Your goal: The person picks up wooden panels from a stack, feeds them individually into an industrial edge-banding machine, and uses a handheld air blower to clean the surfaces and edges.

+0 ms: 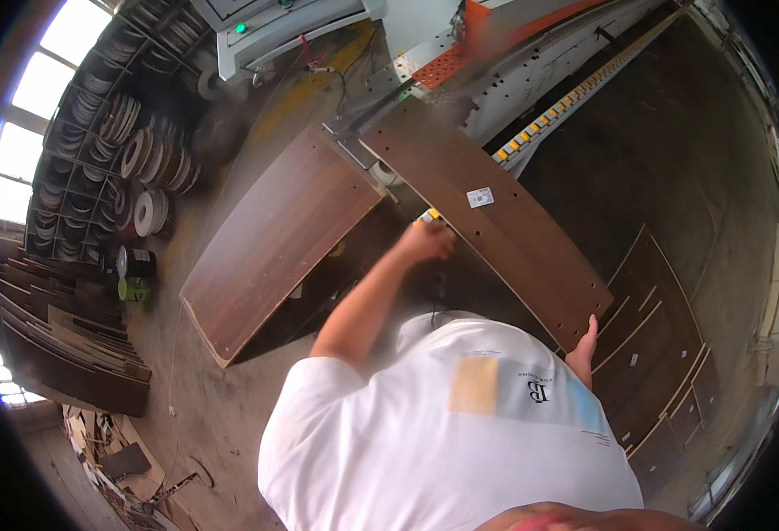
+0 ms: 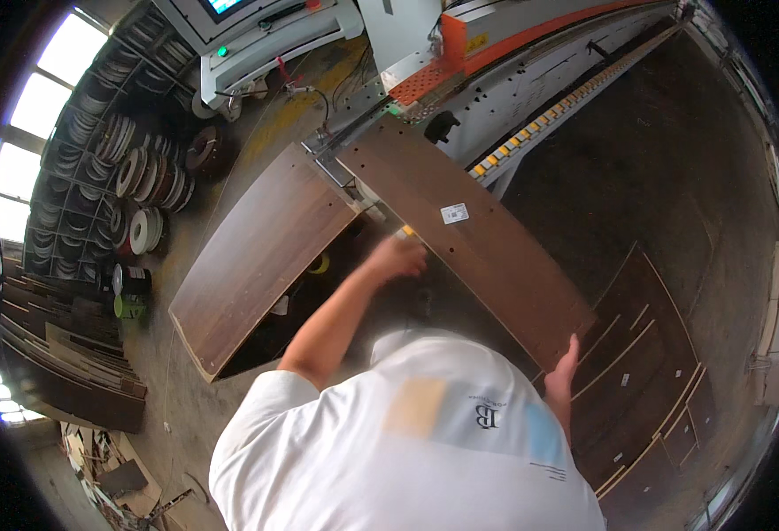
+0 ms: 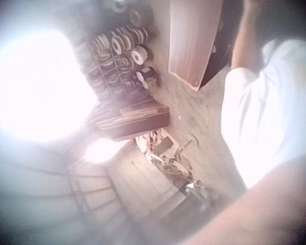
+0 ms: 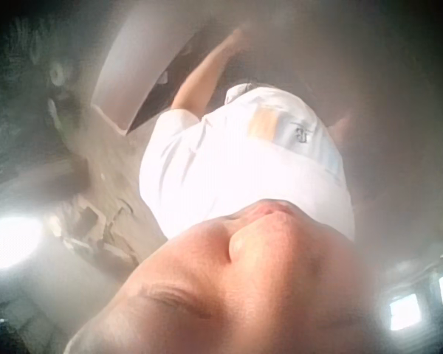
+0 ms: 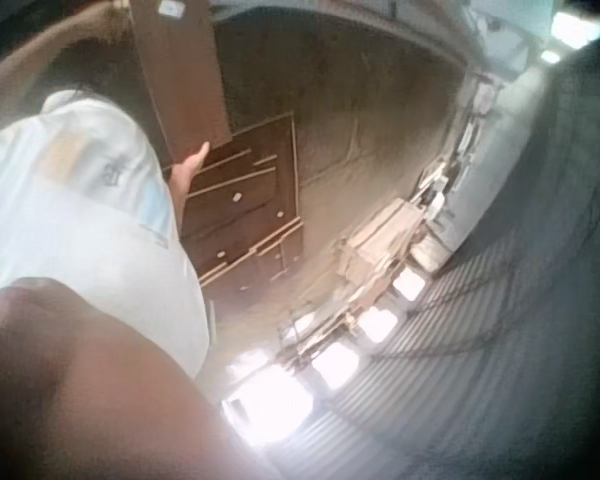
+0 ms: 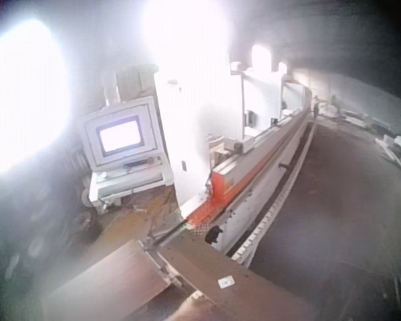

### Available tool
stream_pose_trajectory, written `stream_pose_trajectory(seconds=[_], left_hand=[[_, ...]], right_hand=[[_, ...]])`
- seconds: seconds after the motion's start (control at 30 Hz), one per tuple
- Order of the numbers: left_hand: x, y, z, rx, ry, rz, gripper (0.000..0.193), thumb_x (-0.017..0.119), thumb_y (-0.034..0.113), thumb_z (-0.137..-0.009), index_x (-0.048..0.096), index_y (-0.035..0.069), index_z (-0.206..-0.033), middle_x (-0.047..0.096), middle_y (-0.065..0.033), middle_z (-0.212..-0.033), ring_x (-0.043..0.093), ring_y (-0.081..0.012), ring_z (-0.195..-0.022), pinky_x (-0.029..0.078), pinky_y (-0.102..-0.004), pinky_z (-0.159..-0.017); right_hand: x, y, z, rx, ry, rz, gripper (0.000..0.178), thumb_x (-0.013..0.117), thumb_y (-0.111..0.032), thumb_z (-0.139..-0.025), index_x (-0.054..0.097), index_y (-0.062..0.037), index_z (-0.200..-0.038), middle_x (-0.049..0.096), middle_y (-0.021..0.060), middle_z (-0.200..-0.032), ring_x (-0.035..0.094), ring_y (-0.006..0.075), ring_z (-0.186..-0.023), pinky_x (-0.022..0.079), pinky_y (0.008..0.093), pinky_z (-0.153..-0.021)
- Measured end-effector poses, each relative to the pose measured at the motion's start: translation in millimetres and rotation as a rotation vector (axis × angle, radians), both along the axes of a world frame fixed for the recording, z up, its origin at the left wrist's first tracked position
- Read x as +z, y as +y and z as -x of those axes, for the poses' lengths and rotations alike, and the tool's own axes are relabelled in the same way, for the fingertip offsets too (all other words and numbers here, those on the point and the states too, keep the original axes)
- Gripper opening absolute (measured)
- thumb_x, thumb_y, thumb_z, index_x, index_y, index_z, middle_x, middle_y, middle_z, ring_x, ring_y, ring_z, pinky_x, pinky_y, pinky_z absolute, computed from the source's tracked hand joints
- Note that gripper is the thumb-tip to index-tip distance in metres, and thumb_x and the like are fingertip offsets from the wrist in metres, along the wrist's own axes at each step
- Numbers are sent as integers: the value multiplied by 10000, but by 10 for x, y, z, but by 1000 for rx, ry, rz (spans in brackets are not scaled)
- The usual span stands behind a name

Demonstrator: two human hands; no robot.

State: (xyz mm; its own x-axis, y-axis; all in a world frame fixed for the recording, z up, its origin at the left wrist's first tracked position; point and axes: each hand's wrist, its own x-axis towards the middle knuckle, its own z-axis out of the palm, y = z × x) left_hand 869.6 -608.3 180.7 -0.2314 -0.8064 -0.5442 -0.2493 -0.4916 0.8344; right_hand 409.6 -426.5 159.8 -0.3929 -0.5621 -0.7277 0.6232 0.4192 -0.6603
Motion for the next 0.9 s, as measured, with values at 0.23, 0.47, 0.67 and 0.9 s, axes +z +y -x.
stream_pose_trajectory(seconds=[0.23, 0.47, 0.67, 0.9], left_hand=[[-114, -1722, -2198, 759, -227, 692, 243, 705, 203, -943, 736, 41, -1121, 751, -63, -997, 672, -149, -896, 537, -317, -812], [197, -3121, -3241, 864, -844, 724, 470, 768, 402, -830, 718, 115, -1198, 755, -135, -1104, 713, -333, -1051, 539, -429, -913], [222, -3559, -3157, 781, -880, 421, 470, 714, 531, -855, 734, 170, -1155, 743, -144, -1131, 686, -371, -1081, 525, -465, -932], [435, -2813, -3928, 996, -1092, 1263, 298, 701, 312, -976, 592, 34, -988, 632, -176, -1112, 647, -331, -980, 499, -433, -852]], right_hand=[[-110, -308, 99, 149, 131, 6, 792, 575, -546, -996, 412, 12, -1534, 493, 139, -1534, 510, 295, -1365, 413, 400, -1130], [-73, -263, 252, 242, 105, -60, 903, 629, -647, -930, 375, -66, -1573, 443, 105, -1584, 488, 303, -1396, 412, 458, -1142], [109, -206, 150, 180, 154, -197, 875, 633, -637, -931, 398, -75, -1559, 510, 94, -1532, 530, 277, -1367, 454, 414, -1105], [59, -275, 167, 180, 130, -96, 711, 618, -520, -990, 473, -43, -1497, 549, 91, -1484, 570, 258, -1312, 485, 401, -1057]])
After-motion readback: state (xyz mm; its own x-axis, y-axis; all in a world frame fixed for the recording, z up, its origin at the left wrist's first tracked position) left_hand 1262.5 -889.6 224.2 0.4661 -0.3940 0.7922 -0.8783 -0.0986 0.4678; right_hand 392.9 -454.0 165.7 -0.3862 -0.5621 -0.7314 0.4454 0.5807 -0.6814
